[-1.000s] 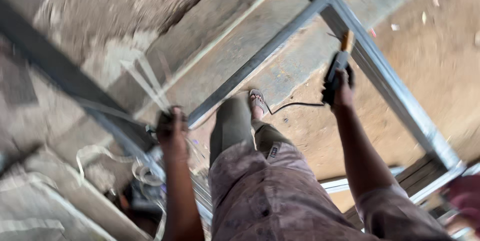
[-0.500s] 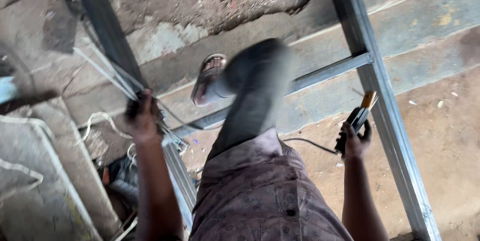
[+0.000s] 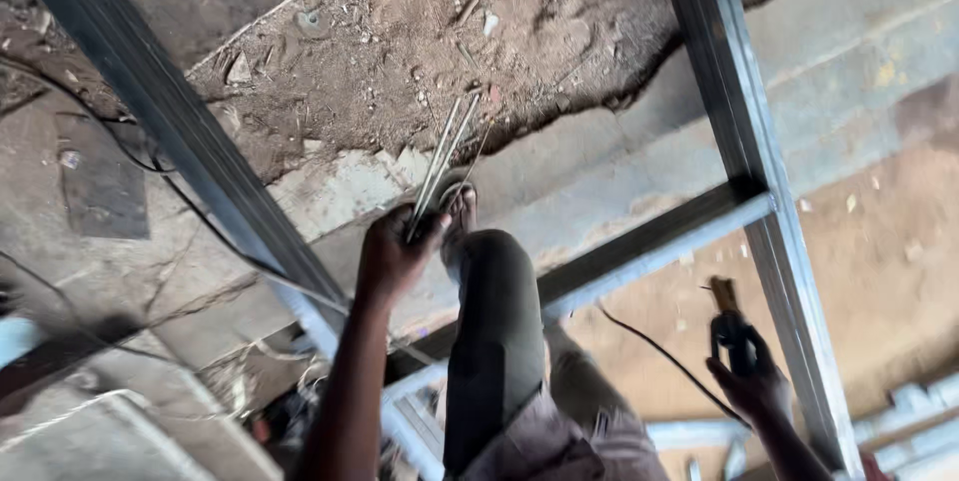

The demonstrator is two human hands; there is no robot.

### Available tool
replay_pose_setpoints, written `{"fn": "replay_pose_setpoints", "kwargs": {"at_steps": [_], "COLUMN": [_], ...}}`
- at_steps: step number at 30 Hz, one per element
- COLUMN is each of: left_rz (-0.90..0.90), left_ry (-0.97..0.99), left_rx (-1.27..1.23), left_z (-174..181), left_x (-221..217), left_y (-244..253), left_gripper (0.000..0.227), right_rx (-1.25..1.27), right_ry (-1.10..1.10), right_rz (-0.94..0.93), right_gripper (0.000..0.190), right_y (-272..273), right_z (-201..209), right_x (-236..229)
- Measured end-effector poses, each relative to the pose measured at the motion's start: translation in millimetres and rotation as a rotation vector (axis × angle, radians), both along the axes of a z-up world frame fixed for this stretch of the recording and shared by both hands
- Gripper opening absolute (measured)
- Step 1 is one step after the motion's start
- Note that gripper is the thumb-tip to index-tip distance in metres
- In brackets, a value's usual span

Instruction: The person welds a metal frame using an electrode holder and filler rods. They apply the welding arc to create joints along the seams of the frame while holding additional rods.

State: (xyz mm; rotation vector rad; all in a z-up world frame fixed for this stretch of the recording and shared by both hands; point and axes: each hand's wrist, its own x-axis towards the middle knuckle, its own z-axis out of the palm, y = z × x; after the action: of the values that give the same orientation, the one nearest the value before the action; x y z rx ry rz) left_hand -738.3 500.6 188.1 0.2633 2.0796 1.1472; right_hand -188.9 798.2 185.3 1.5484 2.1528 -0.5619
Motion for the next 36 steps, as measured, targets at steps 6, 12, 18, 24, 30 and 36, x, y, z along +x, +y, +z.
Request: {"fn": "replay_pose_setpoints", "kwargs": {"at_steps": [6, 12, 18, 24, 30, 36], "left_rz": [-0.208, -0.186, -0.095, -0.068, 0.123, 0.318], "left_ry": [0.028, -0.094, -0.282, -0.333, -0.207, -0.206], "left_rx": [-0.037, 0.073, 0.242, 0.371, 0.263, 0.227], "left_z": [78, 136, 139, 134, 192, 243], "left_x": [-92, -114, -96, -109, -157, -184], "left_y": [12, 53, 87, 134, 207, 279], "left_gripper": [0.038, 0.03, 0.025, 0.019, 0.022, 0.02], "right_rx": [-0.074, -0.117, 0.085, 0.018, -0.137, -0.121], "right_ry": [-0.213, -0.484, -0.186, -0.004, 0.185, 0.306], "right_rz": [-0.007, -0.293, -0.386, -0.427, -0.223, 0.067], "right_gripper": [0.113, 0.106, 0.11, 0.105, 0.101, 0.102], "right_y": [-33, -7, 34, 76, 175, 313], "right_z": [154, 298, 336, 278, 233, 223], "right_x": [-55, -65, -83, -150, -266, -422]}}
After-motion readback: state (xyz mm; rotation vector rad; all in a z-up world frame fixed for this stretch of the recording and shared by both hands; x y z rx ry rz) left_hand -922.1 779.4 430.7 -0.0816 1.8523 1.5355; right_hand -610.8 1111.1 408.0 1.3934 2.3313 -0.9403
